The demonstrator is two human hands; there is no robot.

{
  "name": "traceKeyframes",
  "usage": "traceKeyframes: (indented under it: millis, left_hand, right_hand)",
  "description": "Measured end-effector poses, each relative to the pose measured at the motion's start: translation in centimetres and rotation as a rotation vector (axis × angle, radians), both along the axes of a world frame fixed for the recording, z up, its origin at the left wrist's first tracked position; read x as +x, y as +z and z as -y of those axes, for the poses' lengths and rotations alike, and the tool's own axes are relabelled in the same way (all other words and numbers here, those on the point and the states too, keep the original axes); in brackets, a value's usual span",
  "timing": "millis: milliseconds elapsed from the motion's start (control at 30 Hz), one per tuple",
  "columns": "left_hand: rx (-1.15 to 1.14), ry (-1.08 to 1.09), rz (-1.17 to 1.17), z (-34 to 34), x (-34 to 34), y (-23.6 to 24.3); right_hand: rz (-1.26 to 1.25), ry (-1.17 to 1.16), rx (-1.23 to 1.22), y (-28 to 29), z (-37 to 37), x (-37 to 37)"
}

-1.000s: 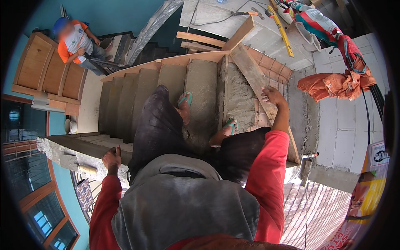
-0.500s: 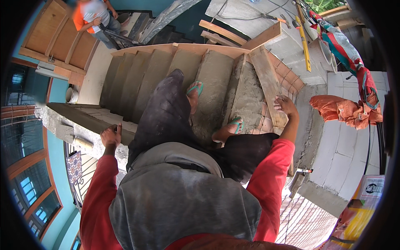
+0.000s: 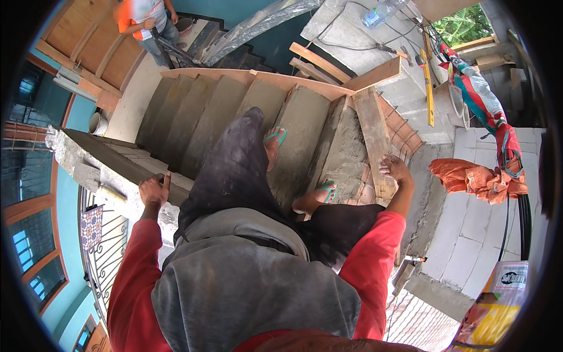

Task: The person smooths wet concrete on a staircase using a hand trowel. They repeatedly spread and level the material on the steps while standing on the stairs.

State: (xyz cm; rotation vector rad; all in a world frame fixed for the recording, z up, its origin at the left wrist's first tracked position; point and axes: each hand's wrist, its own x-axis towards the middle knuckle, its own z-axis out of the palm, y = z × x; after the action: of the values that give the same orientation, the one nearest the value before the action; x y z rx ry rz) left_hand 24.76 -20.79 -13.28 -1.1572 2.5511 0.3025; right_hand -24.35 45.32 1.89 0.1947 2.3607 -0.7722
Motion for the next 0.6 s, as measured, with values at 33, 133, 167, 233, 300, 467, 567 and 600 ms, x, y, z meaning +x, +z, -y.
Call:
traceKeyframes:
  millis: [33,133,167,233,300,467,567,600]
  left_hand:
    - [-0.003,-0.007,-0.010,0.0,0.1,-0.1]
    - [0.023,-0.006,0.006,-0.1,-0.1,0.5]
    - [-0.008,-0.021,-0.038,0.0,0.0,0.0]
    - [-0.003,-0.031,-0.046,0.1,0.0,-0.3]
    - [-0.008,-0.018,-0.040,0.0,0.3,-0.3]
    - [-0.043,-0.018,-0.010,-0.5,0.2,0.6]
    - [-0.040,-0.026,0.029,-0.5,-0.2,0.6]
    - [-0.046,-0.035,0.030,-0.5,-0.7,0.7]
  right_hand:
    - [-0.009,0.005,0.001,0.0,0.0,0.1]
    - [-0.105,0.043,0.031,0.5,1.2,0.3]
    - [-0.180,0.081,0.028,-0.1,0.2,-0.2]
    - [-0.352,0.176,0.071,-1.4,-1.5,-1.3]
    - [-0.416,0.032,-0.089,-1.3,-0.9,-1.4]
    - [-0.419,-0.131,-0.043,1.2,1.2,-1.2]
    - [-0.487,-0.070,0.030,1.2,0.9,-0.8]
    - [-0.446,-0.070,-0.011,0.7,0.6,-0.6]
